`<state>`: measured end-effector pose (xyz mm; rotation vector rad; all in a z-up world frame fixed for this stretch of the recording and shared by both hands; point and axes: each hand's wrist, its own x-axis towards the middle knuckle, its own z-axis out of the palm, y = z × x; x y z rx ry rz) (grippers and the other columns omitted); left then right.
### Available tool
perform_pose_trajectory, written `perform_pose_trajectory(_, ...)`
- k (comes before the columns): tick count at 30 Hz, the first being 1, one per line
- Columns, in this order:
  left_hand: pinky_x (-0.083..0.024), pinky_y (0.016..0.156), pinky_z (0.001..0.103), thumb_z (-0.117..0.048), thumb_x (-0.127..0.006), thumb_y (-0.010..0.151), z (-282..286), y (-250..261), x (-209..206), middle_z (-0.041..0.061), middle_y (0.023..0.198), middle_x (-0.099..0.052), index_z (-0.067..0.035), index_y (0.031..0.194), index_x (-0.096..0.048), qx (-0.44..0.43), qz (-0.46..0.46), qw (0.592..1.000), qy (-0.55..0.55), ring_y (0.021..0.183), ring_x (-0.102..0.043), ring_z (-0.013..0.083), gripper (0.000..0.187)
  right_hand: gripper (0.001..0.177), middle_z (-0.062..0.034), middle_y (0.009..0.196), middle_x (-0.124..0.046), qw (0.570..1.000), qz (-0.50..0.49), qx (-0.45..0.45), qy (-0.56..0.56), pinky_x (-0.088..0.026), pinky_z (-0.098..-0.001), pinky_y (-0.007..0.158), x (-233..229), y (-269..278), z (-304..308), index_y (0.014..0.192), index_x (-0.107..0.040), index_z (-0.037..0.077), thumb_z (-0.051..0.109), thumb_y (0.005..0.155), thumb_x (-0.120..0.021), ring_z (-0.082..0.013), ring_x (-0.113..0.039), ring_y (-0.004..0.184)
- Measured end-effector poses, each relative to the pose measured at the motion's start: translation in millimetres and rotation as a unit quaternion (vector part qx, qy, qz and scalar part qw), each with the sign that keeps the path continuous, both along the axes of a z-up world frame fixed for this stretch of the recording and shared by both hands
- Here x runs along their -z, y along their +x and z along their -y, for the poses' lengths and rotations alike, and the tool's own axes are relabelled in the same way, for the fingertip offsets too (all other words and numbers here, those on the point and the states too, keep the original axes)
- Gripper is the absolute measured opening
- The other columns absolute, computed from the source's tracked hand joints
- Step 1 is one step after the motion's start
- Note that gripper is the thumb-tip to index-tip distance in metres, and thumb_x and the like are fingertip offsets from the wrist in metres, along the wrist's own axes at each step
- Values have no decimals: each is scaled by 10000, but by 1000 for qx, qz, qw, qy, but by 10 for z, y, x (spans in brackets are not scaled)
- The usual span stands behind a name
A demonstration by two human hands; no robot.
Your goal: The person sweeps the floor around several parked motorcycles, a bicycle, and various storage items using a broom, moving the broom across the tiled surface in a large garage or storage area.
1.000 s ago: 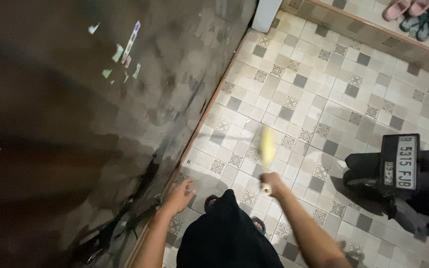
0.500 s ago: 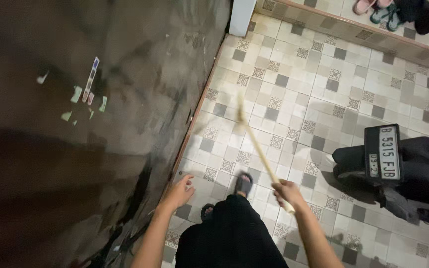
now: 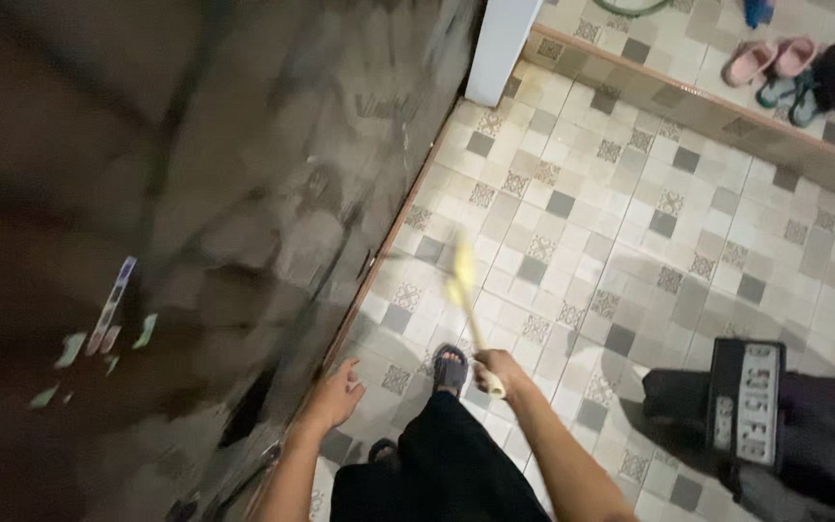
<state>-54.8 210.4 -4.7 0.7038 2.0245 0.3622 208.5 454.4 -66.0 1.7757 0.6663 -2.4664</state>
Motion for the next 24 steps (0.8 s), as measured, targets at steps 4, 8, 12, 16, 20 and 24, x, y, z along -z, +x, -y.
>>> perform_pose_trajectory(4, -558, 912, 392, -244, -651, 904, -653, -80, 188, 155, 1146, -717, -157, 1480, -487, -23, 4, 993, 114, 996, -717, 289, 605, 171, 20, 506, -397, 975, -162, 10, -152, -305, -271, 288, -109, -559, -797, 1047, -568, 21, 183, 993, -566, -120, -372, 336)
perform_pose_trajectory(8, -540, 919, 407, -239, -672, 918, -1233, -49, 295, 155, 1211, -705, -128, 1447, -491, -3, 3, 992, 124, 1038, -697, 297, 570, 131, 28, 485, -405, 993, -88, -22, -72, -259, -268, 271, -310, -224, -1280, 964, -604, 82, 212, 959, -586, -113, -348, 321)
perform_pose_trajectory(12, -544, 920, 409, -245, -681, 920, -1627, 29, 110, 187, 1189, -705, -145, 1453, -506, -4, 17, 990, 143, 1040, -697, 314, 570, 223, -59, 556, -518, 987, 48, -63, 143, -361, -317, 314, -465, 837, -1342, 895, -586, -16, 188, 970, -638, -165, -448, 363)
perform_pose_trajectory(16, -517, 947, 422, -249, -662, 951, -1790, 19, -95, 151, 1277, -650, -165, 1472, -459, 28, 17, 998, 53, 1100, -649, 312, 566, 193, -100, 612, -594, 941, 243, -91, 217, -420, -367, 373, -525, 1512, -1434, 966, -657, -51, 134, 909, -661, -209, -511, 418)
perform_pose_trajectory(20, -514, 964, 423, -285, -696, 944, -1898, 43, -177, 137, 1294, -655, -157, 1463, -462, 16, -3, 999, 31, 1112, -653, 305, 583, 196, -156, 630, -638, 931, 257, -53, 253, -456, -414, 411, -477, 1561, -1968, 845, -670, -104, 91, 865, -681, -268, -594, 485)
perform_pose_trajectory(24, -543, 968, 396, -284, -675, 922, -1983, 31, -145, 101, 1283, -695, -196, 1468, -498, 25, 15, 999, 38, 1100, -705, 271, 582, 152, -182, 678, -692, 770, 225, -345, 487, -520, -472, 552, -370, 1262, -2273, 714, -677, -12, 131, 707, -727, -356, -673, 634)
